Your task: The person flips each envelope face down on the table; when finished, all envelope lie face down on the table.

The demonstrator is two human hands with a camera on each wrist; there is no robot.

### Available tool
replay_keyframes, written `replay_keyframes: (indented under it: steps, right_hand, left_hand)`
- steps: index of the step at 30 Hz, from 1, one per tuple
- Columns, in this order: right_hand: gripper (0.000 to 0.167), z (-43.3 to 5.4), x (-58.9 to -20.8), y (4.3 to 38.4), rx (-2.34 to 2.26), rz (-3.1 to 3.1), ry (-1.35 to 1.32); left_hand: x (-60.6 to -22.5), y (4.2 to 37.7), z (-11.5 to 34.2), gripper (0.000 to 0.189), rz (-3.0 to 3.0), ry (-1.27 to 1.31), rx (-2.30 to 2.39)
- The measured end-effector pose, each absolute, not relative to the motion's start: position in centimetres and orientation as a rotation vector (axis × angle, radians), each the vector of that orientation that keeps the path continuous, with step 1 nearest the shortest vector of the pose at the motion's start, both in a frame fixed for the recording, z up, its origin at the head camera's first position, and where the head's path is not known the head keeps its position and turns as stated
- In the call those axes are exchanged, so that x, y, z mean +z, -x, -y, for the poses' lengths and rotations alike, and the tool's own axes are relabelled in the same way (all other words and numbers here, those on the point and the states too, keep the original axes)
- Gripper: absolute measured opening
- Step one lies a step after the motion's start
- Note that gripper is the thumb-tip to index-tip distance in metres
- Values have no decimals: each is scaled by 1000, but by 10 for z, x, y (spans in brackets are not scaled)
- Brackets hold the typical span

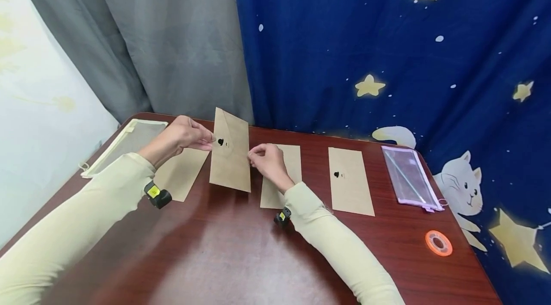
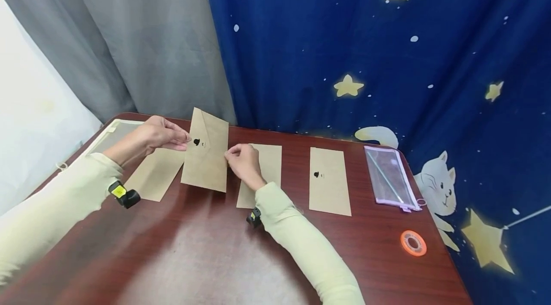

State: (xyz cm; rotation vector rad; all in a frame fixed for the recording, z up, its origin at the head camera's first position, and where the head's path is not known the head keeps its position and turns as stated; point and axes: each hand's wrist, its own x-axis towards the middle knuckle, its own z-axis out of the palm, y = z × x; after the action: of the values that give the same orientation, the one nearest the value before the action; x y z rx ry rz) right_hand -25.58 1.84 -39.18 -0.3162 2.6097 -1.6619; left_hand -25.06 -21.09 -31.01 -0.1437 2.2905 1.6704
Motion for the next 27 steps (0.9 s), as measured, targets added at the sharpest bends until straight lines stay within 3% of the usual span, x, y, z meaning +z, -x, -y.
replay_keyframes:
  steps: [6,12,19,27]
  right_hand:
    - [17,2,-356,236,-1304,-2971,616]
    - [34,30,-333,207,-806,-3158,819]
    - [18,46,-328,200,-261,-3346,833]
    - [19,42,-334,199,-328,-3387,777]
  left_hand:
    - [-306,252,200,32,-2333,164,1601]
    - [-305,254,189,26,-2461,220,1514]
    - [-300,250,184,23,-2647,171,1405]
    - [-306,241,178,29,-2646,72,1550]
